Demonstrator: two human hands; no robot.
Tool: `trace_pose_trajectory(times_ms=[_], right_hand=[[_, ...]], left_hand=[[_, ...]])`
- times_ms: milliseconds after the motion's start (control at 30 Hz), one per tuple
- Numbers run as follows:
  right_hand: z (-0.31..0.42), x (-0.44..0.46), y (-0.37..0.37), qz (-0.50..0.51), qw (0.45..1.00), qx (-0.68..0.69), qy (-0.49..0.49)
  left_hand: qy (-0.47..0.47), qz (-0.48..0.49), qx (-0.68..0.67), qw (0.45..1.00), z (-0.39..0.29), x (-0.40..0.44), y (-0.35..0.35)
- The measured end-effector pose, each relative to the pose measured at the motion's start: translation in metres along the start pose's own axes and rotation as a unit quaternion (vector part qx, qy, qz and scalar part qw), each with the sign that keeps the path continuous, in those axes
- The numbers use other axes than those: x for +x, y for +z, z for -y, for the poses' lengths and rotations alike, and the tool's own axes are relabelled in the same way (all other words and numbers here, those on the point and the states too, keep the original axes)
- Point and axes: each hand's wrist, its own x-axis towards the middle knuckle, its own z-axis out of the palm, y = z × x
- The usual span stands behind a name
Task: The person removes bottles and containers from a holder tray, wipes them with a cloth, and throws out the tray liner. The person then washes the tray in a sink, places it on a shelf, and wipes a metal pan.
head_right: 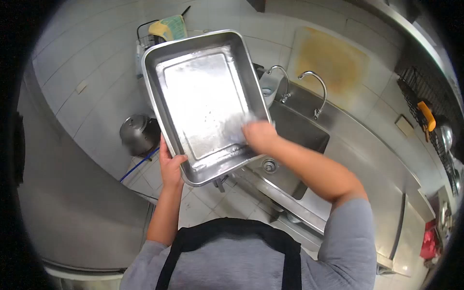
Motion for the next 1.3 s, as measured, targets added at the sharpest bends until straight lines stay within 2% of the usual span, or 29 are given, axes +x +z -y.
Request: trace_pose_trajectory(times_ms=[33,167,200,233,267,300,333,367,433,467,500,533,567,633,700,767,833,900,1000,1033,1100,1200,1300], right_hand=[[0.01,-0.009,-0.005,0.117,0.991,0.032,0.053],[0.009,-0.03,-0.013,-0.046,0.988,0.146,0.003],[0.007,-0.035,-0.015,-0.078,0.983,0.166,-0.006],[-0.004,-0.034,-0.003,-0.166,0.972,0.166,-0.018],[-0.016,-0.033,0.003,-0.213,0.948,0.225,0.071],[-0.019,-0.036,-0.013,-0.214,0.901,0.32,0.199],[-0.031,-0.03,-0.007,-0.316,0.824,0.414,0.223],[-0.041,-0.039,-0.002,-0.356,0.637,0.642,0.236],[-0.037,-0.051,-0.027,-0.418,0.39,0.764,0.298],[-0.046,-0.053,-0.025,-0.433,0.317,0.772,0.34],[-0.069,-0.06,0.003,-0.414,0.285,0.796,0.338],[-0.072,-0.062,0.013,-0.369,0.303,0.799,0.366],[-0.039,-0.057,-0.022,-0.362,0.289,0.792,0.396],[-0.034,-0.059,-0.011,-0.378,0.286,0.784,0.401],[-0.028,-0.074,0.0,-0.412,0.299,0.76,0.404],[-0.019,-0.104,0.006,-0.447,0.34,0.716,0.414],[-0.004,-0.139,0.005,-0.479,0.42,0.641,0.429],[0.025,-0.175,0.006,-0.494,0.534,0.524,0.443],[0.071,-0.237,0.027,-0.528,0.725,0.25,0.364],[0.094,-0.279,-0.008,-0.407,0.771,0.315,0.376],[0.102,-0.351,-0.026,-0.329,0.779,0.267,0.463],[0.094,-0.478,-0.016,-0.299,0.817,0.086,0.486],[0.094,-0.623,-0.014,-0.262,0.774,-0.021,0.575]], left_hand=[[-0.007,-0.001,-0.005,1.0,0.005,0.009,-0.004],[-0.011,-0.019,-0.012,1.0,0.019,0.03,-0.026],[0.001,0.001,-0.01,1.0,0.023,0.039,-0.031],[0.028,0.025,0.022,0.999,0.023,0.048,-0.033],[0.057,0.05,0.052,0.996,0.023,0.058,-0.033],[0.088,0.075,0.082,0.99,0.021,0.068,-0.031],[0.131,0.08,0.109,0.982,0.018,0.076,-0.027],[0.206,0.106,0.179,0.956,0.01,0.081,-0.023],[0.361,0.16,0.296,0.87,-0.014,0.096,-0.006],[0.416,0.19,0.349,0.818,-0.021,0.098,-0.004],[0.462,0.22,0.387,0.767,-0.025,0.094,0.002],[0.509,0.253,0.415,0.71,-0.027,0.09,0.011],[0.559,0.282,0.432,0.649,-0.026,0.084,0.023],[0.6,0.35,0.421,0.584,-0.021,0.064,0.046],[0.605,0.417,0.384,0.559,-0.025,0.032,0.072],[0.596,0.466,0.338,0.56,-0.022,0.003,0.103],[0.578,0.498,0.318,0.563,-0.017,-0.025,0.128],[0.527,0.509,0.268,0.625,-0.003,-0.049,0.162],[0.369,0.527,0.14,0.752,0.011,-0.119,0.231],[0.307,0.53,0.091,0.785,0.014,-0.151,0.253],[0.251,0.551,0.02,0.796,0.023,-0.204,0.288],[0.232,0.575,-0.052,0.783,0.021,-0.287,0.339],[0.172,0.609,-0.081,0.77,0.01,-0.355,0.381]])
